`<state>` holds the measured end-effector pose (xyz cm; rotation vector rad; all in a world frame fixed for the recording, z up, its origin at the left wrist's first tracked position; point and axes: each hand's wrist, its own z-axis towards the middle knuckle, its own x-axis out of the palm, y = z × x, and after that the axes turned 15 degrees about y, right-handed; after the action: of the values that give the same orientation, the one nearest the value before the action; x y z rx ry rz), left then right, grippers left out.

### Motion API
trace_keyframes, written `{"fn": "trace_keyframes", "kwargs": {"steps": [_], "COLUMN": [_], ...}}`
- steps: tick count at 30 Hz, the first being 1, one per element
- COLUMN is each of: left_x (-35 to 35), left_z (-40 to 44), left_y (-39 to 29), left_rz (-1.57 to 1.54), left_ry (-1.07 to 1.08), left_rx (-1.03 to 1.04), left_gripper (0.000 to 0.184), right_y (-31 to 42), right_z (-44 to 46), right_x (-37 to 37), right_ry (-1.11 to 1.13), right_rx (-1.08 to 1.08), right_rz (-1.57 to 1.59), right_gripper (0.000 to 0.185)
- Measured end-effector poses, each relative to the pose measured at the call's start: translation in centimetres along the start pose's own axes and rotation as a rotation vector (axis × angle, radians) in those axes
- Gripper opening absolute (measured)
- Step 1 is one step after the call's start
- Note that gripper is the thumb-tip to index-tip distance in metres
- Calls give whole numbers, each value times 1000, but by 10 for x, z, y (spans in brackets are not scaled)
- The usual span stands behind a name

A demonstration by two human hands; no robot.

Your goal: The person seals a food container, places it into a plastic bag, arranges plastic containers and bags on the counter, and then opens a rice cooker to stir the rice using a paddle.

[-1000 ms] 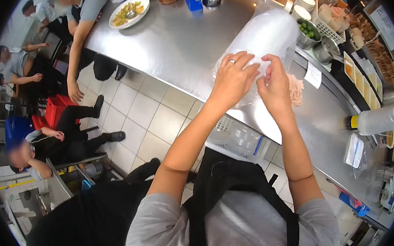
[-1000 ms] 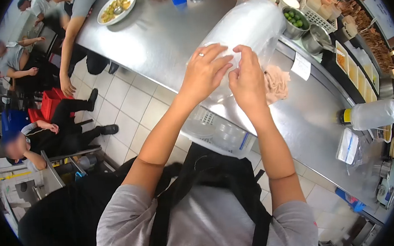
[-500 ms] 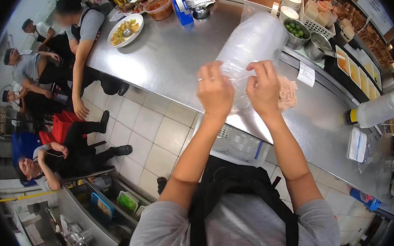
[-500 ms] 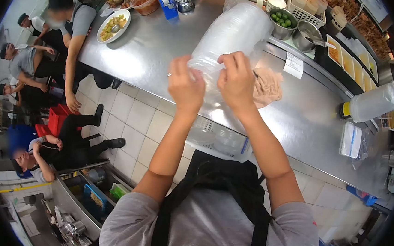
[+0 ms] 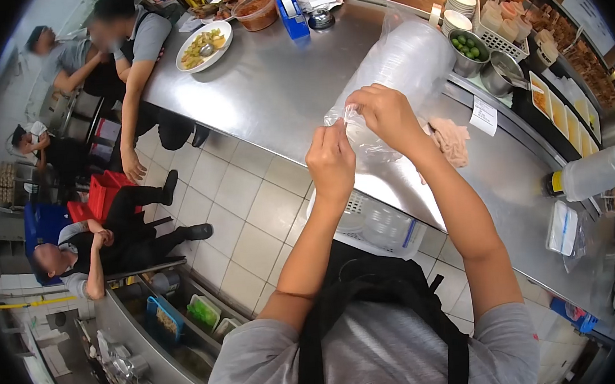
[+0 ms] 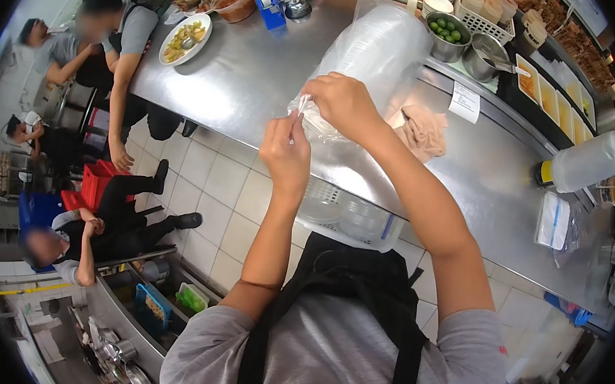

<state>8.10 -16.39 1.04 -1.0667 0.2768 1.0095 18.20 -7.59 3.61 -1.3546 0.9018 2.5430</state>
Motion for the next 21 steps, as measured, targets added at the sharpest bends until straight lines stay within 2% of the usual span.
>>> {"fn": "trace_keyframes", "kwargs": {"steps": [2, 3, 5, 6, 8, 9, 11, 12, 14, 18, 20, 21], "left_x": [1, 2, 3, 3, 4, 8, 14, 12, 10, 20, 19, 20], "left_z": [3, 5, 7, 8, 11, 13, 20, 24, 31, 30, 29, 28], "left_y": [3, 3, 0, 0, 3, 7, 17, 18, 19, 16, 8, 8], "left_rz": [-120, -121, -392, -394, -701, -703, -1169, -1169, -1421, -1399, -1346, -1346], "left_ry": [-16, -16, 16, 19, 65, 66, -21, -22, 15, 4, -10, -3], "left_rx": [60, 58, -67, -64, -262, -259, -390, -390, -544, -531, -512, -510], "left_gripper": [5, 5, 4, 4, 11, 11, 12, 12, 12, 14, 18, 18], "right_y": [-2, -1, 2, 0, -6, -7, -7, -7, -5, -11, -13, -12], "right_z": [5, 10, 19, 22, 25, 24, 21, 18, 12, 11, 14, 15], "right_x": [4, 4, 5, 8, 14, 10, 3, 3, 2, 8, 4, 5], "right_ry": [-9, -8, -16, -19, -34, -37, 148, 149, 178, 49, 181, 176], "right_rx": [228, 228, 378, 381, 343, 343, 290, 289, 186, 76, 123, 127], "right_rz": [241, 241, 238, 236, 304, 301, 382, 382, 355, 251, 88, 87], "right_gripper": [9, 9, 11, 11, 13, 13, 17, 17, 19, 20, 23, 23]}}
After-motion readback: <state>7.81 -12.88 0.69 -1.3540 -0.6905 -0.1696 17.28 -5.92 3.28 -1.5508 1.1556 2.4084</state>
